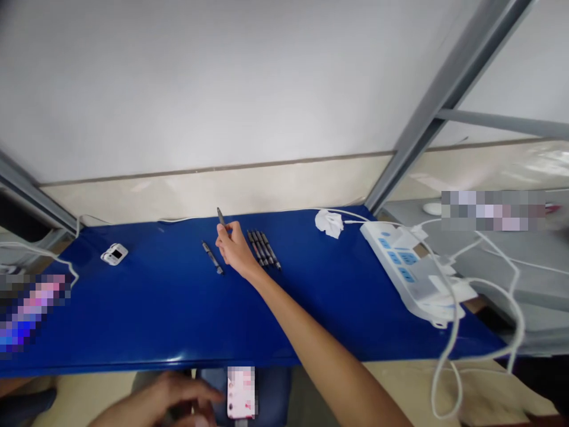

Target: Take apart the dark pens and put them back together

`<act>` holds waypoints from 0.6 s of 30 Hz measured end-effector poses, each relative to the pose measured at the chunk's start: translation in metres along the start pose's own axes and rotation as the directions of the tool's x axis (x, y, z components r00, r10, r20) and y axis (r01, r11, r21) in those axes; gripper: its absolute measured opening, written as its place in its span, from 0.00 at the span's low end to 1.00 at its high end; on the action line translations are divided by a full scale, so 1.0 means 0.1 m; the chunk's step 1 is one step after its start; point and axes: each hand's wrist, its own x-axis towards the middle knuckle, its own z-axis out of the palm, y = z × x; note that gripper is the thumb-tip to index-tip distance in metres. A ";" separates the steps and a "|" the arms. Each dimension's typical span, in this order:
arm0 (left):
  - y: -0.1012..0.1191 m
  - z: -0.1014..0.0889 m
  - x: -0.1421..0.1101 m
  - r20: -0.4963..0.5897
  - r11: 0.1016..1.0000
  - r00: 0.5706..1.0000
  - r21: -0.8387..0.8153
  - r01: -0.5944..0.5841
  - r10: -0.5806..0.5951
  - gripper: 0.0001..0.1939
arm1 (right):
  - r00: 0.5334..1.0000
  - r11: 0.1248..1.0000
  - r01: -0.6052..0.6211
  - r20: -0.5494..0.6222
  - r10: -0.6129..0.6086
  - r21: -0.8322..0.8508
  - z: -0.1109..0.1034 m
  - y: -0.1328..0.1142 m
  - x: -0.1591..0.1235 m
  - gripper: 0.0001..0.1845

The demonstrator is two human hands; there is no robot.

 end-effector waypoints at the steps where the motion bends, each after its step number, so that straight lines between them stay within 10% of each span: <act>1: 0.19 -0.19 0.01 -0.080 0.997 0.995 -0.040 -0.068 0.065 0.15 | 0.999 0.996 0.037 0.000 -0.037 -0.075 -0.01 0.00 0.03 0.21; 3: 0.47 -0.58 0.18 -0.254 0.961 0.944 -0.123 -0.249 0.212 0.14 | 0.993 0.968 0.118 0.023 -0.115 -0.220 -0.06 0.02 0.08 0.20; 7: 0.63 -1.26 0.90 -0.806 0.875 0.533 -0.042 -0.483 0.256 0.19 | 0.974 0.872 0.223 0.068 -0.215 -0.435 -0.18 0.07 0.11 0.25; 13: 0.59 -1.57 1.58 -0.673 0.750 0.651 -0.215 -0.626 0.350 0.25 | 0.939 0.680 0.334 0.168 -0.301 -0.653 -0.26 0.09 0.08 0.25; 18: 0.54 -1.45 1.61 -0.716 0.676 0.601 -0.248 -0.694 0.355 0.17 | 0.933 0.530 0.339 0.205 -0.297 -0.777 -0.29 0.13 0.05 0.22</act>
